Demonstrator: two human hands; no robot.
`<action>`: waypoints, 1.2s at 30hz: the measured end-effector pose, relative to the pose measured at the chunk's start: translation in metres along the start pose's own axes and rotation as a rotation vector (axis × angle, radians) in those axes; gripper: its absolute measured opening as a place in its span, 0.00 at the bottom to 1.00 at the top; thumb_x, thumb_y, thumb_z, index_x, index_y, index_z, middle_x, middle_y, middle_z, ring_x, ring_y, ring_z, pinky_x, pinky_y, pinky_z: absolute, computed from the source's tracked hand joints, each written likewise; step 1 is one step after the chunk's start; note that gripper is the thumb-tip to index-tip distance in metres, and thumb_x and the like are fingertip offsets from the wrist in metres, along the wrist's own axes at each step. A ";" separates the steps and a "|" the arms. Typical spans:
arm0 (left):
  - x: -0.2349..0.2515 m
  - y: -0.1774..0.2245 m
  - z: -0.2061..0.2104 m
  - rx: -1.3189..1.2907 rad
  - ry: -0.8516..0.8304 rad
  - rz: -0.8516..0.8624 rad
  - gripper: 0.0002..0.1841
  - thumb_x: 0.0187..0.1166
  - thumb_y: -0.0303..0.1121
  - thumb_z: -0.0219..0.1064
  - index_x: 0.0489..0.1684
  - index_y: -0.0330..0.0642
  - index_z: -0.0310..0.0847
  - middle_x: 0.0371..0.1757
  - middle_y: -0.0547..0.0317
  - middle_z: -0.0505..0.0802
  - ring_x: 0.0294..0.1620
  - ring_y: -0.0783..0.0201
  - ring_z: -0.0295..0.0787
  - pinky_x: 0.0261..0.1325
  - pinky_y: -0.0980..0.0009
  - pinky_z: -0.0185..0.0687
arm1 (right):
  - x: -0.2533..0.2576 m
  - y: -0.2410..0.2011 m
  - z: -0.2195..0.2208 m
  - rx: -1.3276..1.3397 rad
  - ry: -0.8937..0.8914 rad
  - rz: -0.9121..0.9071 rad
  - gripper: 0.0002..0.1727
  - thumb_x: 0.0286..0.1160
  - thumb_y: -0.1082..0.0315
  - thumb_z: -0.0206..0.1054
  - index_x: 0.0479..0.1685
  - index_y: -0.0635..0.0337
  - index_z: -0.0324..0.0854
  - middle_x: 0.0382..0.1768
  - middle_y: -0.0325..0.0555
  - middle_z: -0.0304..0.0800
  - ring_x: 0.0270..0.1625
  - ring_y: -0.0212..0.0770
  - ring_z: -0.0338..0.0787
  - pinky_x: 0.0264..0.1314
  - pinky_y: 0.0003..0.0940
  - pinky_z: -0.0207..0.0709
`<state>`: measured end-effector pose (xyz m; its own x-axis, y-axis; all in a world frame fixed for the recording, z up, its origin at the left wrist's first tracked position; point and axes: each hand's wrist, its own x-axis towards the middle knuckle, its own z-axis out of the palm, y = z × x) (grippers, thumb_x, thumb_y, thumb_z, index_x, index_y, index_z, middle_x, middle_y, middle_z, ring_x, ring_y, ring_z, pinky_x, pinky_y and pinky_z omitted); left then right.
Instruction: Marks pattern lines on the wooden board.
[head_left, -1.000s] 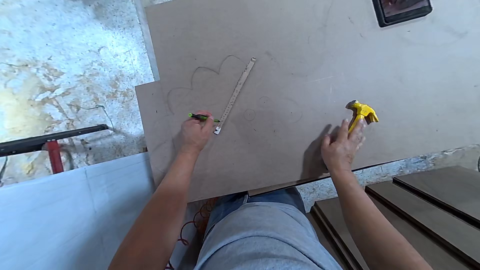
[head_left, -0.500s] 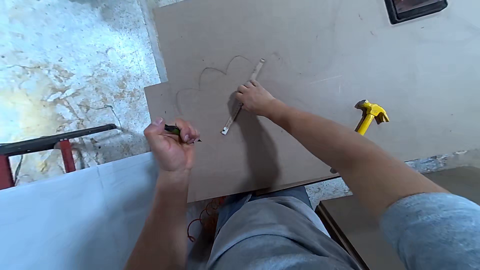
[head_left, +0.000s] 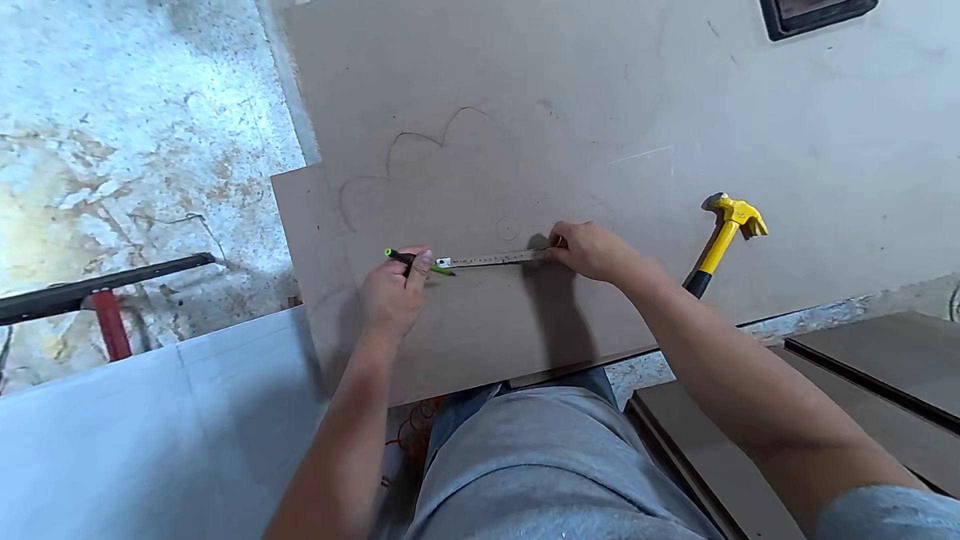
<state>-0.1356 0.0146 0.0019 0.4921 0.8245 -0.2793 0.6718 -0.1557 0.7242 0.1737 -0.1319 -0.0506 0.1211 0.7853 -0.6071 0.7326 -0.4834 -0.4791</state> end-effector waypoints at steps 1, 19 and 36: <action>-0.001 -0.003 0.003 0.005 -0.007 0.006 0.20 0.89 0.53 0.60 0.57 0.49 0.90 0.41 0.61 0.97 0.37 0.66 0.95 0.45 0.59 0.94 | -0.005 0.002 0.001 0.012 0.009 0.000 0.15 0.85 0.52 0.66 0.55 0.51 0.86 0.37 0.46 0.93 0.43 0.49 0.94 0.49 0.58 0.86; -0.002 -0.009 0.027 0.110 -0.019 0.051 0.20 0.90 0.52 0.59 0.56 0.46 0.89 0.39 0.55 0.97 0.37 0.61 0.96 0.46 0.54 0.92 | -0.022 -0.004 0.005 0.053 0.070 0.000 0.14 0.85 0.50 0.66 0.51 0.48 0.87 0.35 0.42 0.92 0.40 0.45 0.93 0.46 0.55 0.86; 0.006 -0.007 0.029 0.186 -0.105 0.038 0.11 0.85 0.41 0.70 0.54 0.47 0.90 0.38 0.57 0.95 0.36 0.63 0.92 0.46 0.57 0.89 | -0.030 -0.005 0.011 0.053 0.065 0.004 0.15 0.86 0.48 0.64 0.51 0.47 0.86 0.34 0.41 0.91 0.39 0.44 0.92 0.45 0.53 0.85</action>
<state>-0.1213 0.0050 -0.0238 0.5679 0.7561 -0.3253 0.7374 -0.2917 0.6092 0.1590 -0.1571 -0.0368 0.1688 0.8059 -0.5675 0.6955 -0.5053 -0.5107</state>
